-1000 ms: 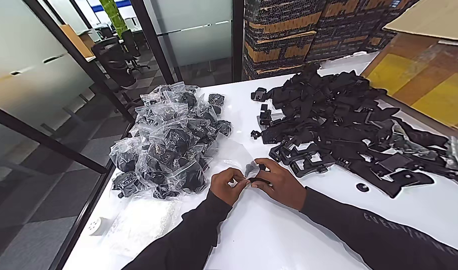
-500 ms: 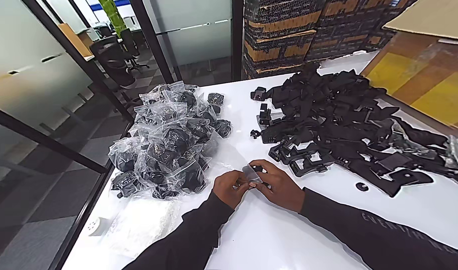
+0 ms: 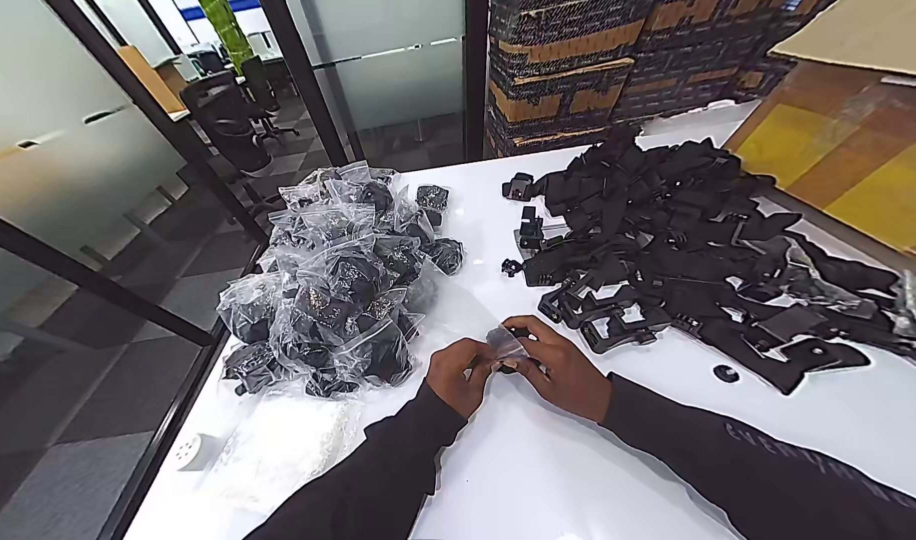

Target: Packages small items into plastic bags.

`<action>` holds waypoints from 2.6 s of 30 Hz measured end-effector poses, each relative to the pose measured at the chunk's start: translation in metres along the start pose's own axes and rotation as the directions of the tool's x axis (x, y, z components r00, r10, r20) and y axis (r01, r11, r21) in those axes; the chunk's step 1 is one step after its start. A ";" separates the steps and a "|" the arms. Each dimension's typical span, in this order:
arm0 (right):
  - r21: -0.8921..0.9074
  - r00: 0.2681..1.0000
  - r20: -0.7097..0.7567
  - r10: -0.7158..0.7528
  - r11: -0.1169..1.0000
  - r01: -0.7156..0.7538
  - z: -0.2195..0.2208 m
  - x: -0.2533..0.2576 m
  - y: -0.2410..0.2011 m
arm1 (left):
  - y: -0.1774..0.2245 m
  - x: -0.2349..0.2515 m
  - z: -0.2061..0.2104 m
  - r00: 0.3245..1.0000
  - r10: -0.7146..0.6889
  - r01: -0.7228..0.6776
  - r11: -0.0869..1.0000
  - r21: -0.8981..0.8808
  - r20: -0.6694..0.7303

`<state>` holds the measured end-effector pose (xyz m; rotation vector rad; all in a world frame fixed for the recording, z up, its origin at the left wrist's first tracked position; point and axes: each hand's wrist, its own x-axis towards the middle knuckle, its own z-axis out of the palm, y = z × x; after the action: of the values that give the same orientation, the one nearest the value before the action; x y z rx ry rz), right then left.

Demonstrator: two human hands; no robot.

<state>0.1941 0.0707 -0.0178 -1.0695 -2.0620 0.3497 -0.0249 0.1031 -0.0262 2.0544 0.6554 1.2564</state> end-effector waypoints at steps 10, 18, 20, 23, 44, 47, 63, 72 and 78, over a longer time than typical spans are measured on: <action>0.042 1.000 -0.016 0.003 0.999 -0.002 0.000 0.000 0.000 | 0.000 0.001 0.001 0.998 0.063 -0.063 0.998 -0.015 -0.010; 0.027 0.998 -0.064 -0.003 1.000 0.005 0.001 0.001 -0.001 | 0.002 0.004 0.001 0.986 0.161 -0.157 0.985 0.073 -0.046; 0.013 0.997 -0.076 -0.010 1.000 0.011 0.001 0.001 -0.002 | 0.003 0.005 0.001 0.978 0.201 -0.196 0.976 0.093 -0.051; -0.007 0.996 -0.088 -0.025 1.000 0.025 0.001 0.001 -0.004 | 0.001 0.006 0.003 0.961 0.274 -0.263 0.951 0.163 -0.047; -0.042 0.973 -0.200 0.118 0.991 -0.129 -0.003 0.001 -0.005 | 0.003 0.016 -0.017 0.923 0.351 -0.215 0.812 0.542 -0.158; -0.032 0.975 -0.199 0.095 0.994 -0.103 -0.001 0.001 -0.005 | 0.004 0.016 -0.015 0.932 0.359 -0.284 0.819 0.498 -0.058; 0.079 0.988 -0.146 0.056 0.996 -0.045 0.004 -0.001 -0.006 | -0.002 0.016 -0.010 0.981 0.190 -0.165 0.775 0.610 0.024; 0.134 0.979 -0.155 0.130 0.985 -0.110 0.003 0.001 -0.004 | 0.005 0.013 -0.007 0.997 0.069 -0.081 0.792 0.605 0.042; 0.206 0.970 -0.208 0.127 0.975 -0.084 0.001 0.000 0.000 | 0.001 0.016 -0.014 0.997 -0.002 0.054 0.774 0.630 -0.083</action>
<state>0.1928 0.0705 -0.0184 -1.0504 -1.7400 0.4569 -0.0309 0.1170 -0.0107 2.5180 1.2868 1.2038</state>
